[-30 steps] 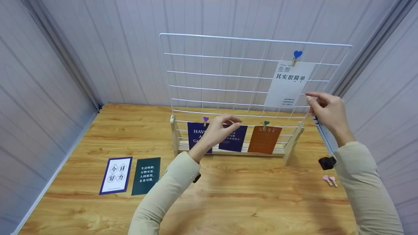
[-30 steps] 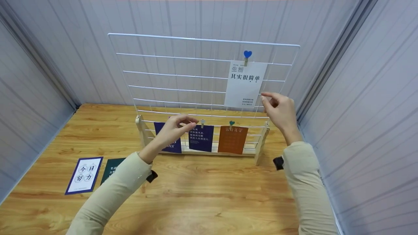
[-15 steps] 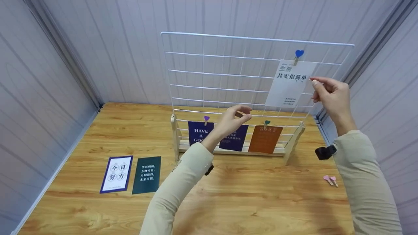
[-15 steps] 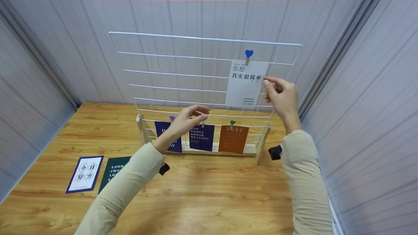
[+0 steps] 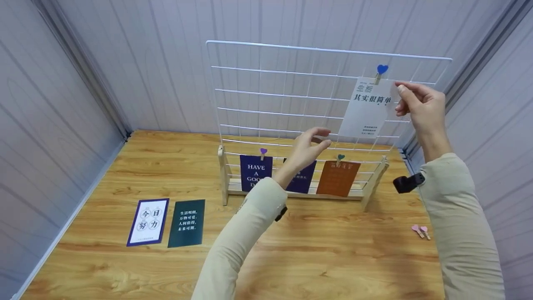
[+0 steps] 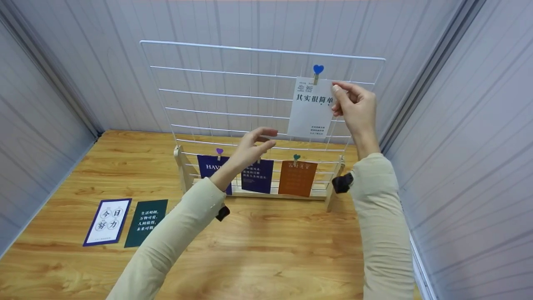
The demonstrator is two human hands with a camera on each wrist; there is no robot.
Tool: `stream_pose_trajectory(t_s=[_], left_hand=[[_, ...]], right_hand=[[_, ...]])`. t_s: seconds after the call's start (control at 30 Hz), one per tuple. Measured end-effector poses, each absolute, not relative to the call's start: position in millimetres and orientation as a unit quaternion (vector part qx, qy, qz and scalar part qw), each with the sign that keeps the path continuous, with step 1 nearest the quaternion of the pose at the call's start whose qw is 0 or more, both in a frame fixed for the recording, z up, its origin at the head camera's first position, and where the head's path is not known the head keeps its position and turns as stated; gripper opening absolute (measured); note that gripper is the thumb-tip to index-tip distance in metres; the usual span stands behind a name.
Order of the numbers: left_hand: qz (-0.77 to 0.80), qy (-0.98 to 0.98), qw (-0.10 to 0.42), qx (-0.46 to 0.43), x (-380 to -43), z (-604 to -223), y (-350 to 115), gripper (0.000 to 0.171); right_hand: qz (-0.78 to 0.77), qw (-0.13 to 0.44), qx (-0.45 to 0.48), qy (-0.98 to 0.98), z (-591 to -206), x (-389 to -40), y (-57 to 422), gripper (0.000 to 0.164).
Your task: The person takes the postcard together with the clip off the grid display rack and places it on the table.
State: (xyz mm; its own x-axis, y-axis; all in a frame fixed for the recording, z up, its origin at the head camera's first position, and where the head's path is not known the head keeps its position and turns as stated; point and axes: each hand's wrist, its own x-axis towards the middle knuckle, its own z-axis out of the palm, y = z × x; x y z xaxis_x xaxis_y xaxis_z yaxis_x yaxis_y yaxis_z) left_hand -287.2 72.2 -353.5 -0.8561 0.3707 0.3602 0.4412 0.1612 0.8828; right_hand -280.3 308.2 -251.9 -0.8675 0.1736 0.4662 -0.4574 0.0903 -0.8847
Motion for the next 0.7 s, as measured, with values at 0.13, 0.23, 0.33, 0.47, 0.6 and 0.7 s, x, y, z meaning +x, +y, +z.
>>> stream_pose_trajectory(t_s=[0.13,0.23,0.33,0.47,0.6,0.7], left_hand=[[-0.601,-0.755,0.033,-0.262,-289,-353,79,0.030],[-0.601,-0.759,0.030,-0.248,-290,-353,83,0.030],[-0.596,-0.768,0.028,-0.234,-292,-353,87,0.031],[-0.591,-0.774,0.030,-0.227,-293,-353,91,0.032],[-0.584,-0.779,0.032,-0.228,-294,-354,93,0.033],[-0.579,-0.782,0.032,-0.230,-294,-355,95,0.033]], right_hand=[[0.700,0.226,0.098,-0.671,-247,-284,301,0.026],[0.722,0.219,0.098,-0.650,-243,-287,295,0.026],[0.725,0.217,0.099,-0.647,-240,-289,290,0.026],[0.707,0.222,0.101,-0.664,-237,-290,284,0.026],[0.691,0.226,0.100,-0.679,-233,-291,281,0.028],[0.669,0.225,0.099,-0.701,-229,-292,279,0.030]])
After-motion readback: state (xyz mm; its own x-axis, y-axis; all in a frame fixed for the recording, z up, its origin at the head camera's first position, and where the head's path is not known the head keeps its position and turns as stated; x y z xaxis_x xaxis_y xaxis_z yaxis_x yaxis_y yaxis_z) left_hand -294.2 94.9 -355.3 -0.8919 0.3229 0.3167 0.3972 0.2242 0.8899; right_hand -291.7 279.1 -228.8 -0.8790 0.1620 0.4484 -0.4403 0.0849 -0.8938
